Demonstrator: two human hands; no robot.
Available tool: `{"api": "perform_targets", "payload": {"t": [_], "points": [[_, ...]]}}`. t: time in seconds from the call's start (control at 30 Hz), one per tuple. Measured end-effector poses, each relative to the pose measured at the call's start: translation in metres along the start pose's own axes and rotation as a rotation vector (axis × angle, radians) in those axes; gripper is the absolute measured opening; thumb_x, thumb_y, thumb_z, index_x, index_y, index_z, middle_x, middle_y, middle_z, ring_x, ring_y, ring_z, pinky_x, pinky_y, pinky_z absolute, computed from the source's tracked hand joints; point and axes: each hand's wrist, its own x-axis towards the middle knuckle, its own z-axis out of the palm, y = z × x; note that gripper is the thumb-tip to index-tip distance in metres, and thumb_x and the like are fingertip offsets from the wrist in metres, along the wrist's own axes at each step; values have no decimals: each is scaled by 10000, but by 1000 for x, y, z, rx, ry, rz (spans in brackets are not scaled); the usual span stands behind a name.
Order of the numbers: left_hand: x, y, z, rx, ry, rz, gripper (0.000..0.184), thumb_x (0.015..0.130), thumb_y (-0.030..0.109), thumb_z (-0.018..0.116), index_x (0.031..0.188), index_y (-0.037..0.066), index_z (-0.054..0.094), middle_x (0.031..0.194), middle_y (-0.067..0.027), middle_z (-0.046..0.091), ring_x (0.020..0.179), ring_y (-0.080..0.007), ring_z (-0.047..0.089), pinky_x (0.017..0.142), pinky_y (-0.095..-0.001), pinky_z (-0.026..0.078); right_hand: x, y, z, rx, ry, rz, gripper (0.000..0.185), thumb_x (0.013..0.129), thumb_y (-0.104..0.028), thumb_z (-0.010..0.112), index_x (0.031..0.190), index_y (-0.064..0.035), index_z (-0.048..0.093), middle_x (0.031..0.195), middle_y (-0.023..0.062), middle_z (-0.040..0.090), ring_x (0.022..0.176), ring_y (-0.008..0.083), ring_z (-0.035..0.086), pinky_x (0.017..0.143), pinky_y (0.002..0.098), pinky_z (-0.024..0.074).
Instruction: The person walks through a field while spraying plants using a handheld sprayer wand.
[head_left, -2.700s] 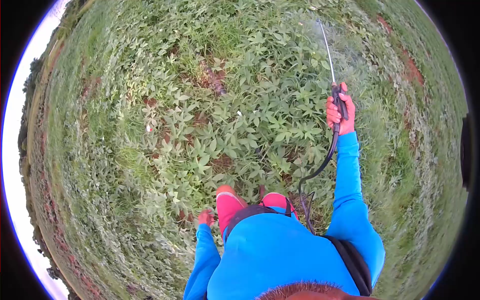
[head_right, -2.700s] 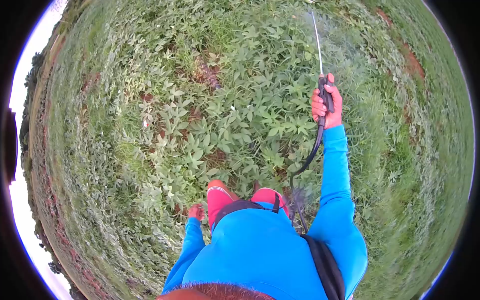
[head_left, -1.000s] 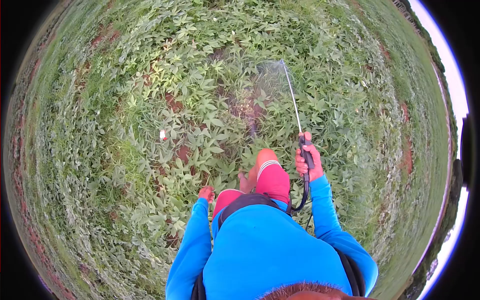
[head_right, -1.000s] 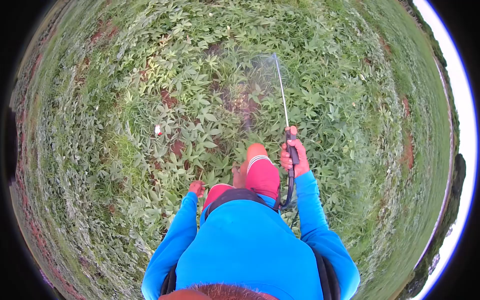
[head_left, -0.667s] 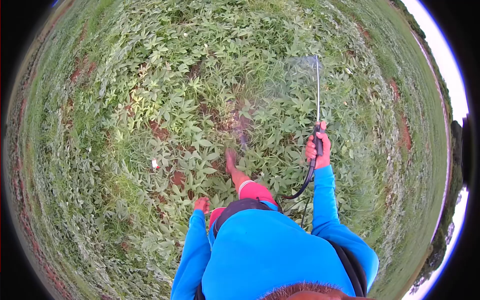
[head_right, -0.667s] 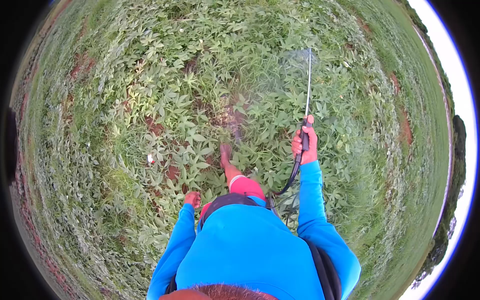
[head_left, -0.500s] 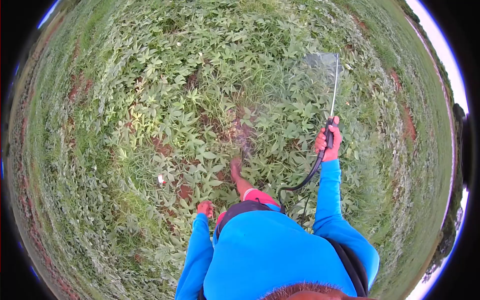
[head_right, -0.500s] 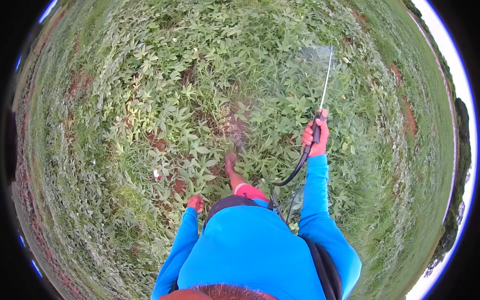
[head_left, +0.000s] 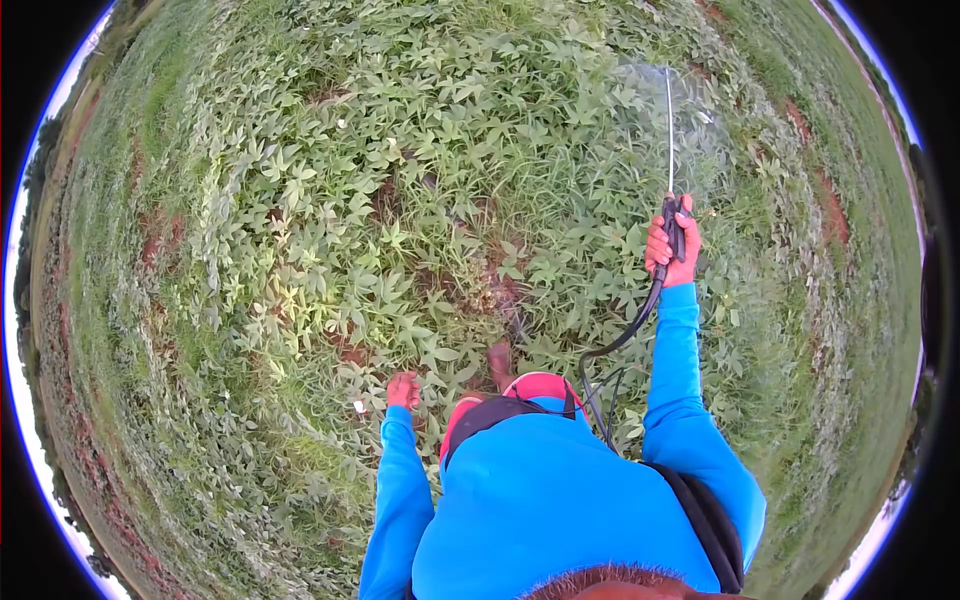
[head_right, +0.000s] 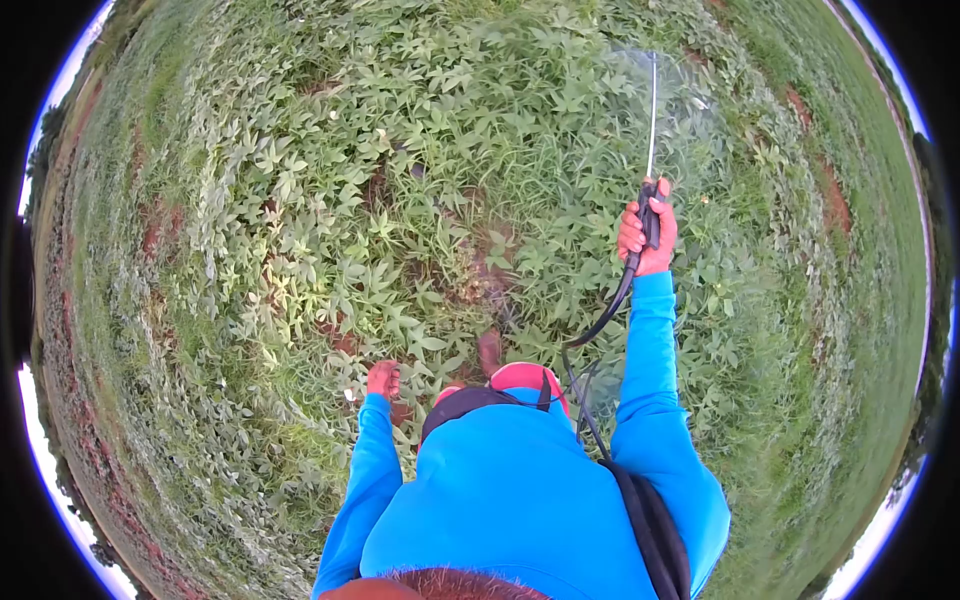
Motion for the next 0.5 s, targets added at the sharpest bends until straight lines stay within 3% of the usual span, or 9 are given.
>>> {"api": "perform_targets", "payload": {"t": [0.2,0.3,0.37,0.4,0.5], "points": [[21,9,-14,-63,66,-92,239,901,340,517,975,126,594,665,-21,567,446,-129,488,383,-283,398,-24,54,24,-59,118,204,301,858,-335,539,884,-36,518,605,34,460,396,125,423,336,256,369],[24,-1,-21,100,122,-227,261,902,302,496,1032,105,608,737,-68,616,563,-198,581,489,-347,483,-40,84,24,-122,234,344,257,860,-325,531,884,-70,518,589,21,456,389,124,414,326,256,360],[73,-74,-59,587,46,377,300,902,285,479,1085,85,608,817,-105,643,700,-248,618,632,-376,511,-44,103,28,-208,287,453,240,861,-324,539,895,-87,517,601,14,455,405,107,412,335,248,355],[87,-95,-70,802,115,676,321,903,277,471,1111,76,608,857,-123,656,769,-273,637,703,-390,525,-42,111,27,-209,287,493,231,861,-318,544,898,-92,516,607,9,452,410,101,408,341,243,351],[75,-83,-62,547,71,484,294,888,198,446,1099,54,591,919,-206,626,1042,-364,547,949,-406,420,-27,136,32,-272,282,616,215,860,-309,552,904,-103,511,617,-3,444,417,87,399,351,234,344]]}}
